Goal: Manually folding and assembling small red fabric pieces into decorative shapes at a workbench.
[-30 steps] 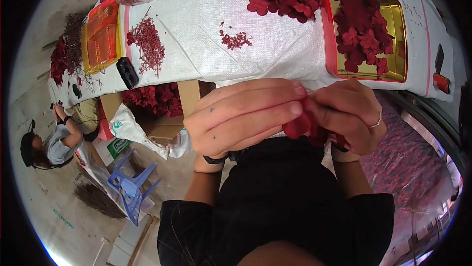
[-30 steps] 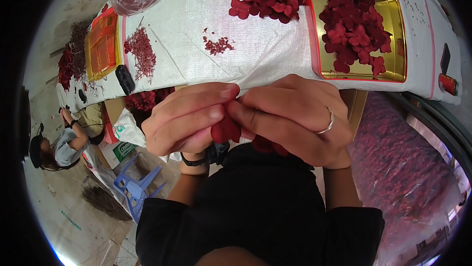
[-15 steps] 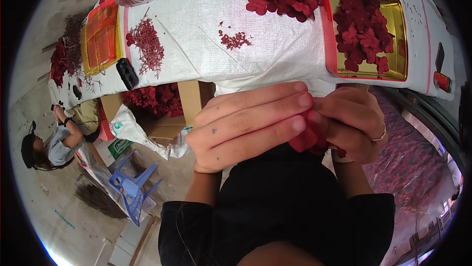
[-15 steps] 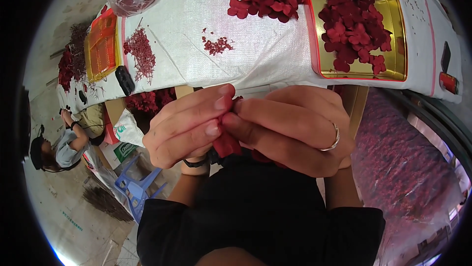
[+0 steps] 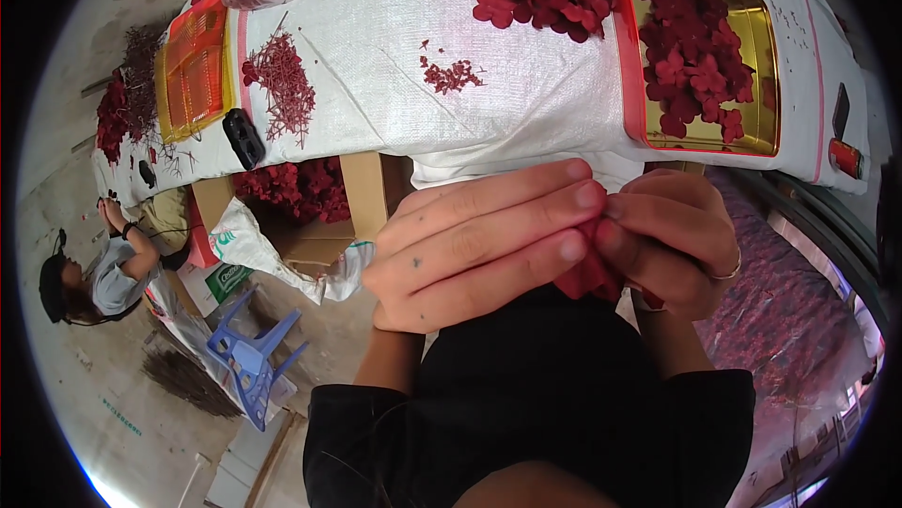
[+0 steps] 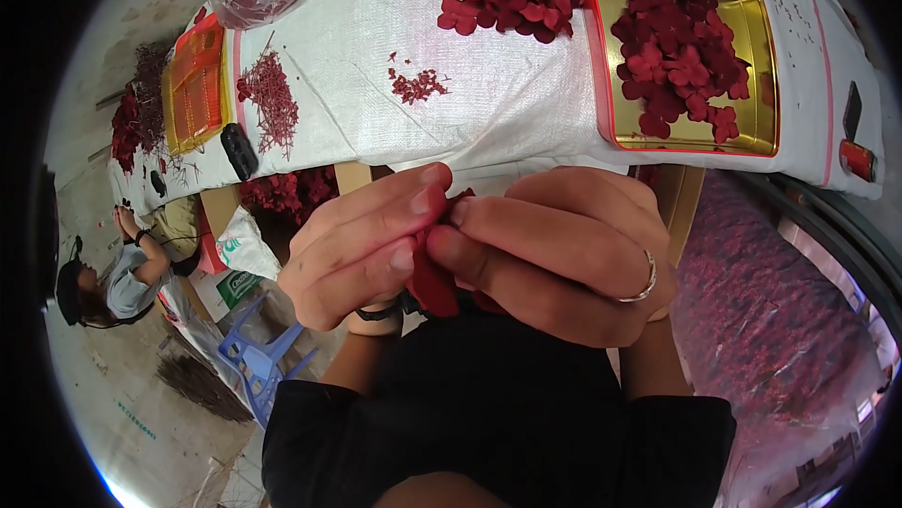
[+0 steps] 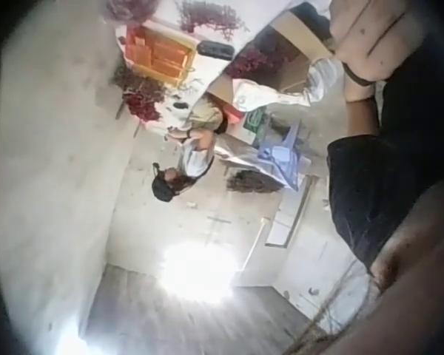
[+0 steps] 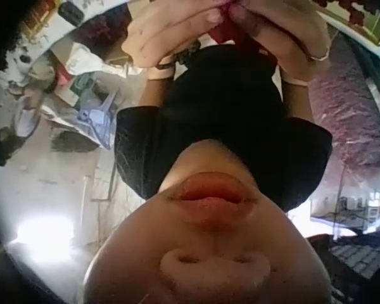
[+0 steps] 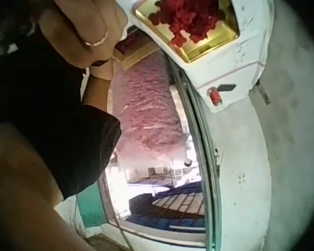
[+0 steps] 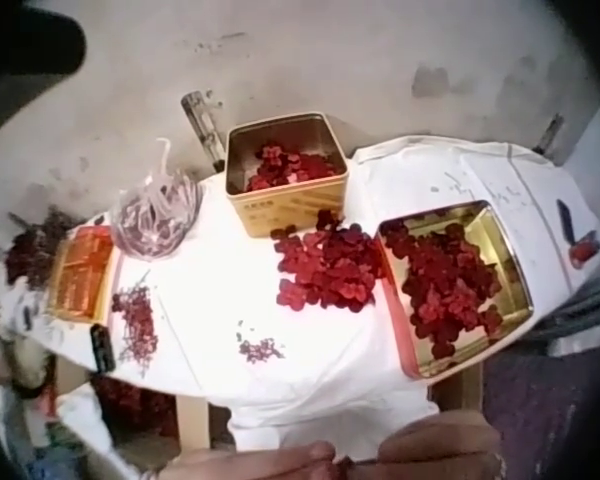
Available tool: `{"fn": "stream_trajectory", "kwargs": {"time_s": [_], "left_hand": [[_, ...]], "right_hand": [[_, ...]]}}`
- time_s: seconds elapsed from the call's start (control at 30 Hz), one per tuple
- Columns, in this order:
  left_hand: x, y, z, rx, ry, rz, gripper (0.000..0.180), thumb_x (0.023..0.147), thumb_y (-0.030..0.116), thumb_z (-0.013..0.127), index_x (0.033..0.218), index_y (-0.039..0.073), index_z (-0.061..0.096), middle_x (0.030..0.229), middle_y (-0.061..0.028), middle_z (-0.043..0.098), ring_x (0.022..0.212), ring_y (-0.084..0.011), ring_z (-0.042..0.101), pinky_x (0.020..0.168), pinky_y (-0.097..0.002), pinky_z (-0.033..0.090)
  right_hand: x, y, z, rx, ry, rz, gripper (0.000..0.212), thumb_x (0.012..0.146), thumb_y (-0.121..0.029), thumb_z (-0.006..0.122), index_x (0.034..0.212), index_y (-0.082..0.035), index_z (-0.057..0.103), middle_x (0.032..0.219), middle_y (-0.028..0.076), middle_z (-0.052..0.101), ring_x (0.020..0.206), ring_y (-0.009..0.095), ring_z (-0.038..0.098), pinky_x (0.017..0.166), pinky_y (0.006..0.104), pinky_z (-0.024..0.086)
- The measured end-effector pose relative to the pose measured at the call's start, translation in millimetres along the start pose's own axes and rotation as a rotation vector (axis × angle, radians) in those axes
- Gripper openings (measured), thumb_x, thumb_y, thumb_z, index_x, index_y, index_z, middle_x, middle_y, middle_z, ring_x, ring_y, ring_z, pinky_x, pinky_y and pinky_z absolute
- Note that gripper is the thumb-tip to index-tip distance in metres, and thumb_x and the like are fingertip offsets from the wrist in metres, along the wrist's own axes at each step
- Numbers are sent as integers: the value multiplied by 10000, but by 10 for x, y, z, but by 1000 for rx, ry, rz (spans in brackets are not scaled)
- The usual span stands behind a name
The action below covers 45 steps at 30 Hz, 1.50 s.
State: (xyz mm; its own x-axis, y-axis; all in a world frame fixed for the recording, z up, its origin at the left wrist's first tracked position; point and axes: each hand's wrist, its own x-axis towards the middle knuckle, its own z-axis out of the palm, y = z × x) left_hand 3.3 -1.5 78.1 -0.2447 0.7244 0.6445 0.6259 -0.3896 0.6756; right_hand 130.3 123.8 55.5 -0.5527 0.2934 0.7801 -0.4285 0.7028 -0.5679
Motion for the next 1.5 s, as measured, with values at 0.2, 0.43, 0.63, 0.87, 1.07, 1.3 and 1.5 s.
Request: {"fn": "stream_trajectory", "kwargs": {"time_s": [0.2,0.43,0.63,0.87,1.07,1.3,1.5], "left_hand": [[19,-27,5,19,-8,64,245,716,48,691,930,-55,633,973,-216,649,931,-329,648,759,-359,566],[7,-43,41,55,23,88,252,714,60,700,929,-51,629,957,-209,654,919,-321,651,744,-351,567],[16,-43,27,63,-3,99,253,714,64,702,928,-47,625,950,-205,656,913,-318,653,738,-346,568],[26,-7,-10,152,-125,128,251,763,20,669,921,-52,488,919,-254,620,847,-395,648,698,-387,581],[69,-19,-19,76,-105,99,192,821,56,625,905,-54,493,890,-247,625,806,-397,653,677,-390,580],[56,-39,-22,93,-121,79,184,894,117,548,932,-59,507,888,-246,627,810,-401,654,664,-390,575],[75,-17,-28,91,-158,58,203,830,75,621,948,-51,515,898,-244,628,839,-390,654,690,-382,570]], "right_hand": [[-17,9,-18,-2,9,-11,182,712,25,689,877,-1,615,924,156,597,652,225,572,524,283,470],[10,-28,-46,39,-36,85,195,711,19,691,882,-1,600,929,155,594,663,225,578,541,274,475],[16,-9,-74,67,-80,92,198,703,12,696,874,8,597,916,153,597,663,229,587,547,279,485],[29,11,-107,70,-84,51,200,691,3,699,863,13,596,909,151,601,670,249,606,553,297,502],[56,13,-135,8,-129,-2,201,694,-10,693,868,13,595,911,157,603,690,269,621,552,312,510],[81,-71,-30,-82,6,78,207,630,-62,765,810,-38,665,808,67,637,596,199,636,482,268,512],[37,-79,-62,-105,-11,106,232,631,-71,750,844,-45,661,847,65,635,637,211,646,522,277,520]]}}
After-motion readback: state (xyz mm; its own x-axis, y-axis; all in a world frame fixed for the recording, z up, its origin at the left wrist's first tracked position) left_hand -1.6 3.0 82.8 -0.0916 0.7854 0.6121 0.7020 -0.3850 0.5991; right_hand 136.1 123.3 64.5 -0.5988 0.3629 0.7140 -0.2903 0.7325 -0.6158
